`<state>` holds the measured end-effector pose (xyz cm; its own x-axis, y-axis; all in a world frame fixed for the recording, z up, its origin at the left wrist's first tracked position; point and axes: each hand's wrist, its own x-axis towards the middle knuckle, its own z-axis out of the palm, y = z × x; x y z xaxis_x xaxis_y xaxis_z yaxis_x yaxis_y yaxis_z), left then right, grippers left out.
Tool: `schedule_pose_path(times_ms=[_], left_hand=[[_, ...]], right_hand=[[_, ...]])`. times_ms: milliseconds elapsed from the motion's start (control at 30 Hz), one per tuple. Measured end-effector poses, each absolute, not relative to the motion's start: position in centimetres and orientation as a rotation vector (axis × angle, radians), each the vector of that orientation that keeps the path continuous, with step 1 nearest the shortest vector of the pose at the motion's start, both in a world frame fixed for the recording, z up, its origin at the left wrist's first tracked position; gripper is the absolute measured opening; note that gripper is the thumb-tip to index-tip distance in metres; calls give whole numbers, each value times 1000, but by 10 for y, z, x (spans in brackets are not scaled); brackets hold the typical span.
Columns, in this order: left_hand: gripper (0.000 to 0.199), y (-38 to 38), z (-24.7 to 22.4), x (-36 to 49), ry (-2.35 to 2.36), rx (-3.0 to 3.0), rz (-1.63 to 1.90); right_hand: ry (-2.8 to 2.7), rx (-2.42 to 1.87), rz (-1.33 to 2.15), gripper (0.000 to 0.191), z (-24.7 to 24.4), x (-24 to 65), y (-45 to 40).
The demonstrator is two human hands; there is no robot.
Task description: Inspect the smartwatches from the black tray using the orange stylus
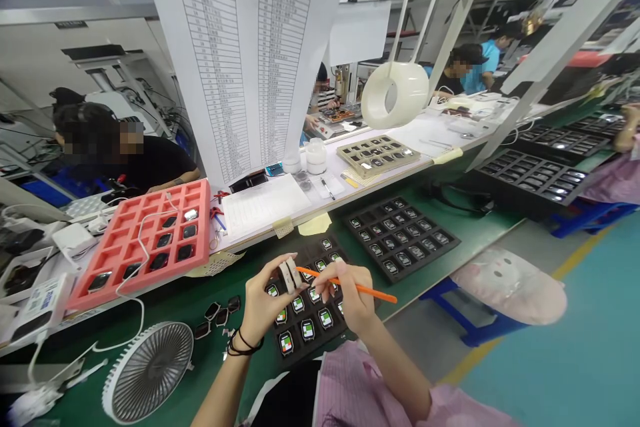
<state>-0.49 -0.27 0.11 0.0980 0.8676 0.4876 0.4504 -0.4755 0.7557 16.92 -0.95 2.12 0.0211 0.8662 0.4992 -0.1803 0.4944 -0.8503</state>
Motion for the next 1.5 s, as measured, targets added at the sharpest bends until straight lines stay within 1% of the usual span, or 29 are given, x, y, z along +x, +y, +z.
schedule_pose_path(times_ms=[267,533,1000,1500], left_hand=[[48,-1,2,-4,1285,1982,1351],[47,-1,-2,-5,1329,2030,1362],[45,-2,1,-3,1343,1978,1277],[44,-3,-1,-3,1360,1994,1303]], right_hand=[[-1337,-697,900,52,23,169,-10],[-1428,-754,833,49,29,168,-10],[-1378,-691,937,52,23,167,-11],[-1411,-755,901,51,29,166,-12]])
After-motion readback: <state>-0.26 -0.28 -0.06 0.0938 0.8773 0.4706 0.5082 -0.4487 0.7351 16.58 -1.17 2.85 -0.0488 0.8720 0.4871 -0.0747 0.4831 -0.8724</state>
